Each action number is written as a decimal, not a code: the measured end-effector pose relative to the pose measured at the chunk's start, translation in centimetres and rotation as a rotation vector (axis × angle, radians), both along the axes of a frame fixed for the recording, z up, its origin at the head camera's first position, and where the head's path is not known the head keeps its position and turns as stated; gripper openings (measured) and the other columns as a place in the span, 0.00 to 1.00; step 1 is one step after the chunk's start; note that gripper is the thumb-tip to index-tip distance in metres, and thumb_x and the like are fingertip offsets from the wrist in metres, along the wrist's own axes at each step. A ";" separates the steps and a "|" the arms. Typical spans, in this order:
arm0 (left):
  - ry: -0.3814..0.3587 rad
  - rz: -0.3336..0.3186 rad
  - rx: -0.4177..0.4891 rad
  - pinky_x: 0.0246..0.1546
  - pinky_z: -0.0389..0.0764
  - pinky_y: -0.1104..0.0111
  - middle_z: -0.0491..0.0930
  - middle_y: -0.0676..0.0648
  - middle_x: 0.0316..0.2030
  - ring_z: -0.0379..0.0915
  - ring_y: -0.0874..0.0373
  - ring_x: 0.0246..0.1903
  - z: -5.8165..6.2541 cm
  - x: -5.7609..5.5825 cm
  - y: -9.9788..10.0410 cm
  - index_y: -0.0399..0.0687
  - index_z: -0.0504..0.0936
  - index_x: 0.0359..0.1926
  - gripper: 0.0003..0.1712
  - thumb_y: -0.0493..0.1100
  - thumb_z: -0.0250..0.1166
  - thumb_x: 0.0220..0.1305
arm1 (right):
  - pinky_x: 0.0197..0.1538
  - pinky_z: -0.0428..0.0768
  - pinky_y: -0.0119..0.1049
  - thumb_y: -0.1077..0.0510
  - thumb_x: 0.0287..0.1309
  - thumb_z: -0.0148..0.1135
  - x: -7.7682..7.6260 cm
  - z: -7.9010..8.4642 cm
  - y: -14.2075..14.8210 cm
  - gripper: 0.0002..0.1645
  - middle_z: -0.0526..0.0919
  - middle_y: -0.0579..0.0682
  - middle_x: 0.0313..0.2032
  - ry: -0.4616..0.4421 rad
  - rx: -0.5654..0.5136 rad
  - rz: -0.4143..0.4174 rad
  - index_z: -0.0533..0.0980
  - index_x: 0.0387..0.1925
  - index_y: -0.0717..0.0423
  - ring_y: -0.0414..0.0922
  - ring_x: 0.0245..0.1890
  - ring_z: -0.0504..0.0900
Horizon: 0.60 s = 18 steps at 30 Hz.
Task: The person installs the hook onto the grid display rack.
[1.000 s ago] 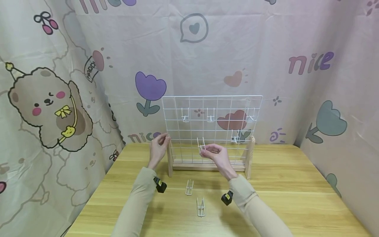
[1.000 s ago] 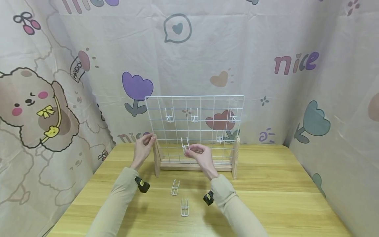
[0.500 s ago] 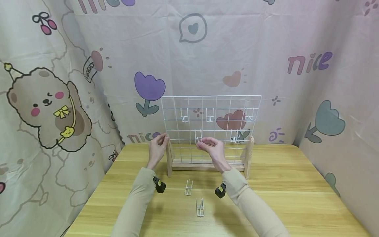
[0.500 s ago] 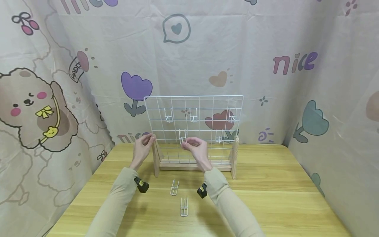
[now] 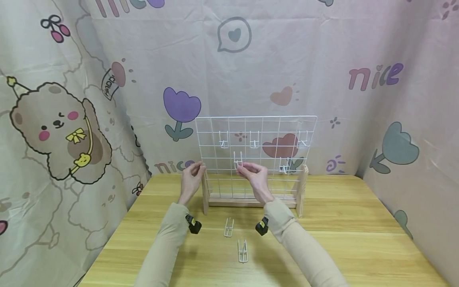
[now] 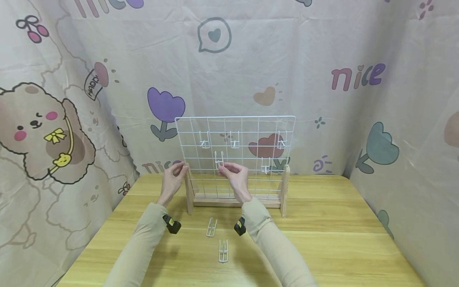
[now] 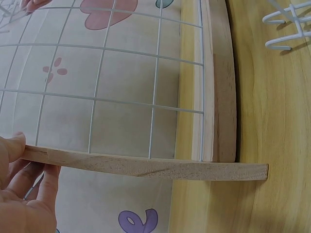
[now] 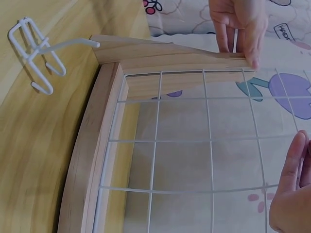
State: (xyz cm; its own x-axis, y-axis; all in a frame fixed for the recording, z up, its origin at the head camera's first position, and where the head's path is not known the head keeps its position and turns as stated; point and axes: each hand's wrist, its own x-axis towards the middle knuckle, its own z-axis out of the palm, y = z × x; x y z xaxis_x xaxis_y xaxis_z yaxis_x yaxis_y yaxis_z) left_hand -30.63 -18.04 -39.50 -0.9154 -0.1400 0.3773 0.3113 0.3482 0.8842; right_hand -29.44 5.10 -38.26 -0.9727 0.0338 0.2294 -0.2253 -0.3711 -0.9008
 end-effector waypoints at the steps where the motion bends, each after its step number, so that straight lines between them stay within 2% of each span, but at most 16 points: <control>1: 0.000 0.001 0.002 0.62 0.81 0.54 0.80 0.33 0.58 0.80 0.40 0.59 0.0 0.0 0.0 0.34 0.77 0.62 0.22 0.40 0.63 0.72 | 0.51 0.89 0.45 0.73 0.58 0.66 -0.1 0.0 0.0 0.15 0.90 0.61 0.37 -0.003 -0.002 0.000 0.79 0.47 0.75 0.42 0.30 0.91; 3: 0.000 0.001 0.006 0.61 0.81 0.54 0.81 0.33 0.58 0.80 0.41 0.59 0.1 0.0 0.0 0.34 0.77 0.62 0.22 0.40 0.63 0.72 | 0.52 0.88 0.46 0.73 0.59 0.66 -0.2 0.1 -0.1 0.19 0.89 0.64 0.40 -0.012 0.001 -0.002 0.76 0.50 0.80 0.42 0.31 0.91; 5: 0.002 0.005 0.008 0.61 0.81 0.53 0.81 0.33 0.58 0.80 0.41 0.59 0.1 0.0 0.0 0.34 0.78 0.61 0.21 0.40 0.63 0.72 | 0.48 0.90 0.41 0.73 0.59 0.66 -0.3 0.1 -0.1 0.20 0.89 0.64 0.40 -0.018 -0.007 -0.002 0.75 0.51 0.81 0.44 0.32 0.91; 9: 0.007 0.008 0.008 0.61 0.81 0.52 0.81 0.33 0.57 0.80 0.41 0.58 0.1 0.0 0.1 0.34 0.78 0.61 0.21 0.40 0.63 0.72 | 0.44 0.90 0.35 0.74 0.59 0.65 -0.4 0.2 -0.3 0.21 0.91 0.56 0.35 -0.025 -0.032 0.008 0.73 0.52 0.83 0.42 0.31 0.91; 15: 0.004 -0.001 0.011 0.62 0.80 0.53 0.80 0.32 0.58 0.79 0.39 0.59 0.0 0.0 0.0 0.33 0.77 0.62 0.22 0.40 0.63 0.72 | 0.48 0.89 0.40 0.73 0.59 0.66 -0.5 0.1 -0.5 0.21 0.91 0.57 0.35 -0.042 -0.039 0.005 0.73 0.52 0.83 0.40 0.29 0.90; 18: 0.002 -0.007 0.016 0.62 0.80 0.52 0.80 0.32 0.58 0.79 0.39 0.59 0.0 0.0 0.0 0.32 0.76 0.62 0.23 0.40 0.63 0.72 | 0.50 0.89 0.41 0.74 0.59 0.64 -0.4 0.0 -0.6 0.21 0.91 0.54 0.33 -0.056 -0.042 0.006 0.73 0.52 0.82 0.39 0.29 0.90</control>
State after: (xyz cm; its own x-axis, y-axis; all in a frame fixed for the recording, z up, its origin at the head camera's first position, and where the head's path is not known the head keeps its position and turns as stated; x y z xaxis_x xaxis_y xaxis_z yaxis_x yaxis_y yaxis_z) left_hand -30.61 -18.01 -39.52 -0.9158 -0.1397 0.3766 0.3151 0.3318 0.8892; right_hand -29.88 4.51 -38.21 -0.9842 0.0366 0.1730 -0.1727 -0.4099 -0.8957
